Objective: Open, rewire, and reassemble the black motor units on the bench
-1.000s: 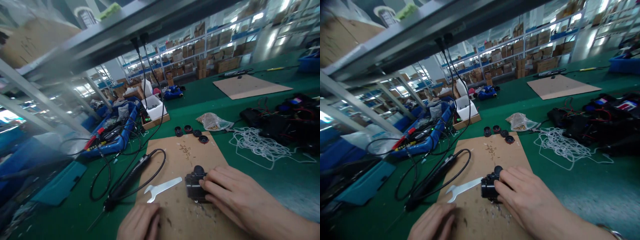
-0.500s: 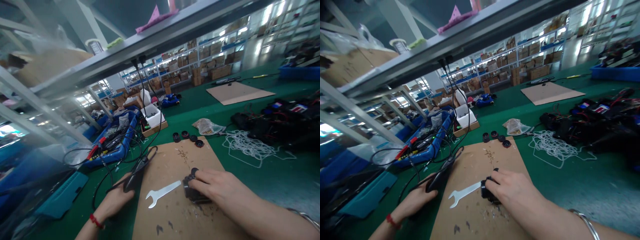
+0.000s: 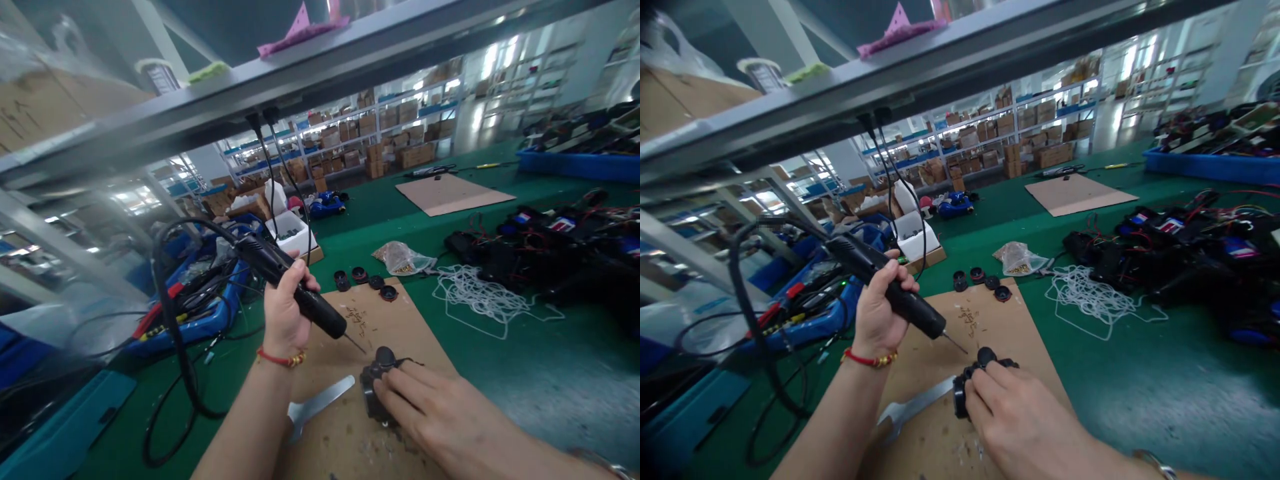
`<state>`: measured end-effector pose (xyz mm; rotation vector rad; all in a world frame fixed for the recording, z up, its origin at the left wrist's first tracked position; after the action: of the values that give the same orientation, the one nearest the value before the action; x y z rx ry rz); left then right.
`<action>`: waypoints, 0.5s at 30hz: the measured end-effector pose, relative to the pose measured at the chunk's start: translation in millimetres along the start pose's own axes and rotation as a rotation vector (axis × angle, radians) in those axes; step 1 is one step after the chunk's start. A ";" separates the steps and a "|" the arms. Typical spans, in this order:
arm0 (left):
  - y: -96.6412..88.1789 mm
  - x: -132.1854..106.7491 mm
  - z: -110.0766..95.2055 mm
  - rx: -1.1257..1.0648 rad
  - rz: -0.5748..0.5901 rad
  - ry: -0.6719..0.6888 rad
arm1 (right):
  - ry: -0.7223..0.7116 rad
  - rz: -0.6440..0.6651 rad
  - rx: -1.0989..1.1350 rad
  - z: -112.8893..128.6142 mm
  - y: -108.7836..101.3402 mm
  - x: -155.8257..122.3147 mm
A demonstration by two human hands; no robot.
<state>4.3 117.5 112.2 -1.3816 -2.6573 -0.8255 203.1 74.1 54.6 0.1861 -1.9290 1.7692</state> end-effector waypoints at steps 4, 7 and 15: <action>3.8 2.9 19.5 0.046 -0.075 0.151 | 0.018 0.026 0.001 -2.1 -11.1 0.8; 2.1 2.5 23.8 0.077 -0.112 0.215 | -0.001 0.017 0.024 -4.6 -11.4 1.6; 1.5 -0.6 28.2 0.071 -0.121 0.204 | 0.035 0.037 0.122 -6.7 -13.0 0.9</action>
<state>11.7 131.0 88.5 -1.0670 -2.6048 -0.8246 209.7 79.0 66.7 0.1616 -1.8119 1.9033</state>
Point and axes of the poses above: each hand's wrist, its own x-axis towards the middle knuckle, its own y-axis out of the palm, z = x × y, the point moved 4 cm from there along x, towards the middle knuckle, and after that the axes turned 1 degree about y, right-handed, at the moved point
